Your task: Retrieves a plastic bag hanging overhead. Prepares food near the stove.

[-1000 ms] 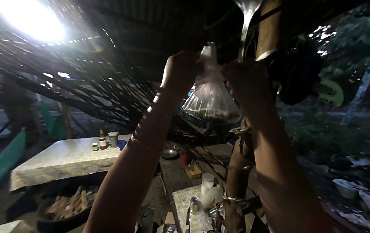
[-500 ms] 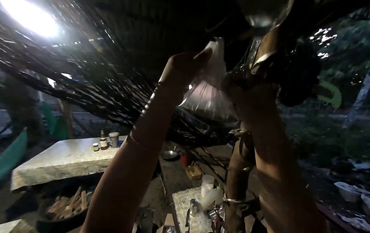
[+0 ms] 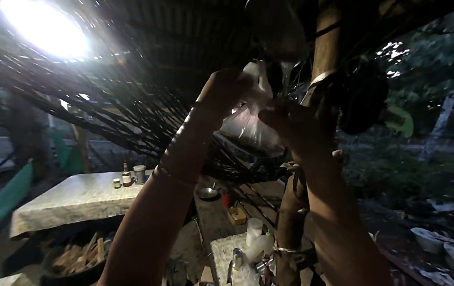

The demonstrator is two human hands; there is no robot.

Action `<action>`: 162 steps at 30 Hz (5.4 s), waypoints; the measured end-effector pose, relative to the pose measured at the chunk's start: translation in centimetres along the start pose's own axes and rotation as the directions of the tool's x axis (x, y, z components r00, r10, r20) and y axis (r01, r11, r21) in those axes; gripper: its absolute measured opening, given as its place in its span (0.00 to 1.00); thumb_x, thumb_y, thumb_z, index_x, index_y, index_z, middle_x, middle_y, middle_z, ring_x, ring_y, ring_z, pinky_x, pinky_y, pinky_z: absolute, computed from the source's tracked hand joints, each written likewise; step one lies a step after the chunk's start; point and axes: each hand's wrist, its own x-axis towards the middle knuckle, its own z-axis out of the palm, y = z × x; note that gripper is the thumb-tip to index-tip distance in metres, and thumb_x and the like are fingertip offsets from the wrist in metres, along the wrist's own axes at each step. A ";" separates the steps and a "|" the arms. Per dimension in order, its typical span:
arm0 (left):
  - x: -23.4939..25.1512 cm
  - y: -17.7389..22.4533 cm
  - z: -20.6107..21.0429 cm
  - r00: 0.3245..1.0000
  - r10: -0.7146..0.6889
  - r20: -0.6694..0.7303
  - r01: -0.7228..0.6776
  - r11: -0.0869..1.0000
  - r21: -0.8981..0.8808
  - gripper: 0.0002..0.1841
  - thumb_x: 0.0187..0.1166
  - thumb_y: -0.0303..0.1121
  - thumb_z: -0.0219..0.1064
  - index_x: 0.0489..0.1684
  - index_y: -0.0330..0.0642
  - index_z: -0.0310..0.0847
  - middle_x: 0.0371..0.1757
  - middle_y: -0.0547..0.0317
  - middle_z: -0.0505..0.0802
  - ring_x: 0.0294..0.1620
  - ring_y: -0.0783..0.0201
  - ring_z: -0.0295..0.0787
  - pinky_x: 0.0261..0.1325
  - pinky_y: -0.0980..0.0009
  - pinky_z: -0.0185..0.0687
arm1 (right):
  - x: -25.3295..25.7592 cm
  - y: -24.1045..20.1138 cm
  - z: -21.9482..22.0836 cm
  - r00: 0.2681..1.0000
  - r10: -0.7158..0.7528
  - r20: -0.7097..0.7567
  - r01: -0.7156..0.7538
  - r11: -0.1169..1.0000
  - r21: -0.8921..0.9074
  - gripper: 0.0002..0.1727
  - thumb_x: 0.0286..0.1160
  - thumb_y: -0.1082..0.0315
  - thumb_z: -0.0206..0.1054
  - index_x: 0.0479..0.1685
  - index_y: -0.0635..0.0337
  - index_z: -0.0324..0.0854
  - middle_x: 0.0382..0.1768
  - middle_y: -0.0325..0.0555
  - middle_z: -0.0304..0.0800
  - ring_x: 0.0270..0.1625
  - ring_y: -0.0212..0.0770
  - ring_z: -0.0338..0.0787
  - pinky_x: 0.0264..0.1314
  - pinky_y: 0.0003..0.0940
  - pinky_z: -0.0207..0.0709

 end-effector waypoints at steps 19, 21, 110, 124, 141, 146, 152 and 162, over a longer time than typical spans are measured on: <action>-11.6 -2.8 0.8 0.998 0.040 0.043 -0.030 0.978 -0.208 0.34 0.85 0.35 0.65 0.90 0.44 0.54 0.72 0.53 0.86 0.60 0.66 0.91 0.60 0.64 0.90 | -6.6 2.0 -2.3 0.993 0.038 -0.107 -0.020 0.986 0.167 0.05 0.77 0.66 0.72 0.46 0.53 0.86 0.35 0.25 0.90 0.37 0.19 0.88 0.43 0.19 0.85; -15.1 -4.2 1.1 0.994 0.012 0.112 0.005 0.989 -0.149 0.34 0.84 0.37 0.67 0.90 0.49 0.58 0.72 0.58 0.87 0.60 0.68 0.90 0.58 0.67 0.89 | -8.6 2.6 -2.1 0.992 0.044 -0.114 -0.020 0.979 0.204 0.03 0.75 0.68 0.72 0.43 0.51 0.88 0.35 0.23 0.91 0.37 0.19 0.88 0.43 0.18 0.86; -55.6 -35.6 -22.7 0.074 -0.976 0.203 0.703 -0.093 -0.705 0.07 0.88 0.28 0.60 0.51 0.32 0.79 0.33 0.59 0.89 0.33 0.68 0.89 0.43 0.72 0.88 | -41.1 3.6 48.5 0.329 0.597 0.732 -0.944 0.213 0.250 0.11 0.78 0.80 0.60 0.53 0.63 0.83 0.36 0.36 0.95 0.30 0.25 0.90 0.33 0.20 0.86; -56.1 -34.2 -24.2 0.337 -0.940 -0.048 0.870 0.330 -0.366 0.06 0.81 0.28 0.66 0.43 0.32 0.84 0.35 0.60 0.90 0.34 0.73 0.87 0.44 0.75 0.86 | -44.8 5.3 49.5 0.052 0.718 0.694 -0.977 -0.106 0.183 0.07 0.85 0.77 0.55 0.54 0.62 0.74 0.25 0.39 0.82 0.15 0.23 0.74 0.13 0.15 0.64; -55.0 -30.1 -27.0 0.502 -0.864 -0.033 0.863 0.499 0.074 0.08 0.80 0.31 0.66 0.42 0.36 0.87 0.36 0.61 0.91 0.34 0.77 0.86 0.42 0.80 0.83 | -48.3 5.4 52.9 -0.123 0.649 0.751 -0.907 -0.380 0.179 0.05 0.90 0.65 0.57 0.46 0.55 0.74 0.15 0.32 0.70 0.11 0.22 0.63 0.12 0.16 0.59; -55.0 -29.3 -28.0 0.446 -0.885 -0.132 0.890 0.455 -0.041 0.05 0.78 0.29 0.67 0.41 0.38 0.85 0.32 0.65 0.90 0.30 0.77 0.86 0.39 0.80 0.85 | -48.3 5.0 52.4 -0.170 0.668 0.724 -0.868 -0.449 0.210 0.05 0.88 0.69 0.58 0.42 0.57 0.76 0.16 0.34 0.73 0.11 0.23 0.65 0.12 0.16 0.58; -56.0 -29.3 -27.4 0.455 -0.859 -0.236 0.890 0.445 0.095 0.07 0.78 0.32 0.67 0.42 0.38 0.86 0.34 0.63 0.91 0.31 0.77 0.86 0.38 0.80 0.83 | -49.4 4.8 51.8 -0.185 0.642 0.744 -0.843 -0.493 0.216 0.06 0.90 0.68 0.55 0.45 0.58 0.75 0.20 0.37 0.78 0.12 0.23 0.67 0.11 0.15 0.58; -56.2 -29.7 -27.1 0.408 -0.810 -0.421 0.889 0.457 -0.016 0.06 0.79 0.27 0.65 0.46 0.33 0.82 0.35 0.60 0.91 0.32 0.74 0.88 0.39 0.77 0.87 | -49.2 3.3 51.0 -0.176 0.632 0.755 -0.857 -0.476 0.198 0.03 0.88 0.70 0.59 0.48 0.59 0.74 0.20 0.37 0.77 0.12 0.23 0.68 0.12 0.15 0.60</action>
